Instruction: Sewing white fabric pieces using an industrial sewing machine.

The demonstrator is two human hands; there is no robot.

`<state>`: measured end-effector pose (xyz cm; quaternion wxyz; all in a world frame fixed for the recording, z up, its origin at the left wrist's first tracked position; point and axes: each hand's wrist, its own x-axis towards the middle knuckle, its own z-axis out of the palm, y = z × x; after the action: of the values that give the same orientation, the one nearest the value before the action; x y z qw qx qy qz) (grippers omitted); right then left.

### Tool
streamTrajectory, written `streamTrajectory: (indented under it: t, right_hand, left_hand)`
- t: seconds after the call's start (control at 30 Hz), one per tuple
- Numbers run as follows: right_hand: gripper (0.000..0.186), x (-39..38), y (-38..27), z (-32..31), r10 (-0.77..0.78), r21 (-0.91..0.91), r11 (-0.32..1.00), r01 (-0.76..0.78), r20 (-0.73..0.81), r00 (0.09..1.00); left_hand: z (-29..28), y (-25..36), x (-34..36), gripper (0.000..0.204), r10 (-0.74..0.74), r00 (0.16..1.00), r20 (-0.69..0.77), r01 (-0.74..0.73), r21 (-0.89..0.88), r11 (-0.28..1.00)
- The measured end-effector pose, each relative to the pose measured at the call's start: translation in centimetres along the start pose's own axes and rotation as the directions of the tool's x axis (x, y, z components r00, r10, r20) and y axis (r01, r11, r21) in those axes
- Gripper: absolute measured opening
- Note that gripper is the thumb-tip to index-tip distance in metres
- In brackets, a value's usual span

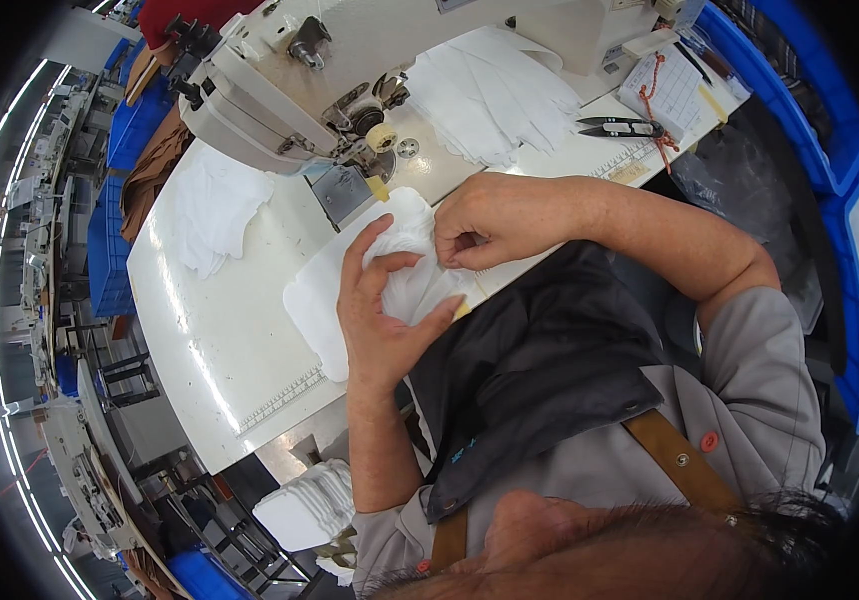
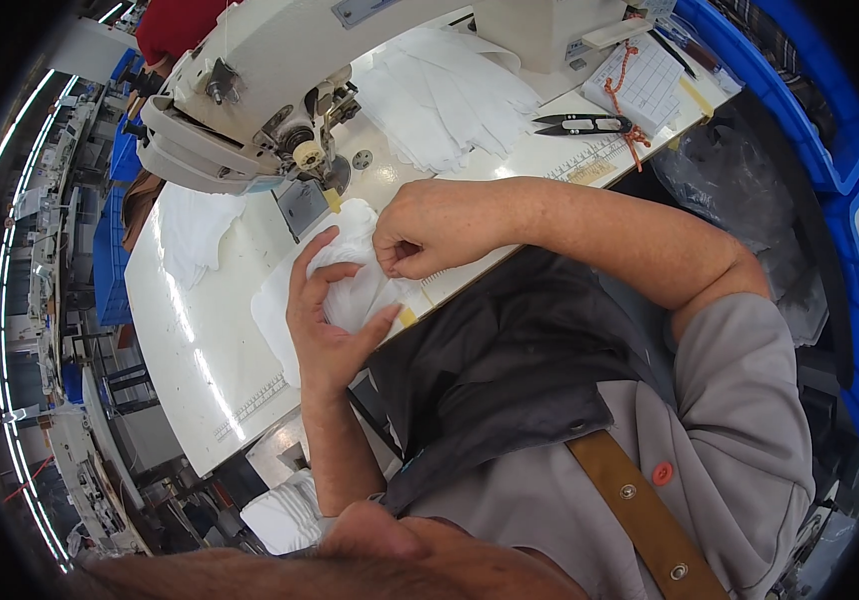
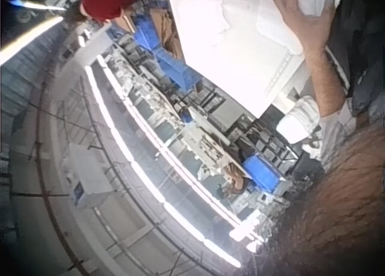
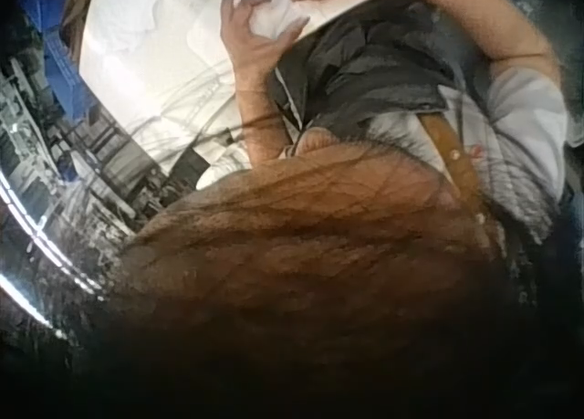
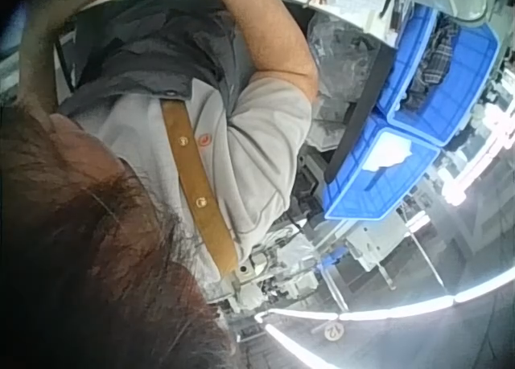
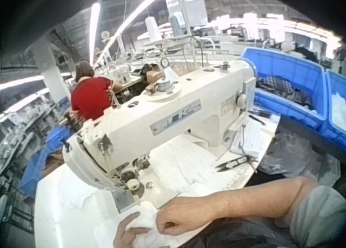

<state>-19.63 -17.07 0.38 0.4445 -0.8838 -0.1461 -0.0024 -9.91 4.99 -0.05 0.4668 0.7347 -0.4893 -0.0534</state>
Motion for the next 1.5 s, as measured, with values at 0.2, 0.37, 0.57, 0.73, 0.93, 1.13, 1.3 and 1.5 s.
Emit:
streamTrajectory:
  t: [0.2,0.37,0.57,0.73,0.93,1.13,1.3,1.5]
  right_hand:
    - [0.015,-0.1,-0.2,0.3,0.121,0.149,0.982,-0.113,-0.04,0.992]
    - [0.012,-1.3,-0.3,0.5,0.245,0.311,0.932,-0.186,-0.161,0.956]
    - [0.019,-2.3,-0.4,1.6,-0.186,-0.268,0.951,0.152,-0.107,0.977]
    - [0.014,-1.8,-0.1,1.8,-0.194,-0.336,0.93,0.15,-0.104,0.975]
    - [0.017,-1.3,0.2,1.2,-0.035,-0.023,0.999,0.032,-0.123,0.992]
    - [0.031,-1.6,0.1,1.6,0.231,0.361,0.923,-0.131,-0.247,0.941]
    - [0.029,-1.9,0.3,2.1,0.25,0.426,0.901,-0.089,-0.341,0.906]
    - [0.028,-2.2,-0.4,1.8,0.192,0.254,0.961,-0.105,-0.343,0.92]
  left_hand:
    - [0.4,-0.3,-0.2,0.028,0.006,1.0,0.027,-0.008,0.074,0.997]
    - [-0.2,-0.7,-0.4,0.02,-0.021,1.0,-0.023,0.023,0.102,0.994]
    - [-0.3,-1.8,-0.4,0.011,-0.118,0.983,-0.141,0.109,-0.069,0.992]
    - [-0.2,-2.2,-0.5,0.011,-0.162,0.979,-0.126,0.131,-0.225,0.965]
    - [-0.6,-2.9,-0.5,0.028,0.011,0.997,-0.081,-0.023,-0.142,0.99]
    - [0.1,-1.5,-0.8,0.086,-0.121,0.993,-0.003,0.113,-0.345,0.932]
    - [-0.2,-0.5,-1.0,0.091,-0.03,0.984,0.175,0.038,-0.041,0.998]
    - [-1.9,-0.3,-1.6,0.09,0.053,0.99,0.134,-0.066,0.094,0.993]
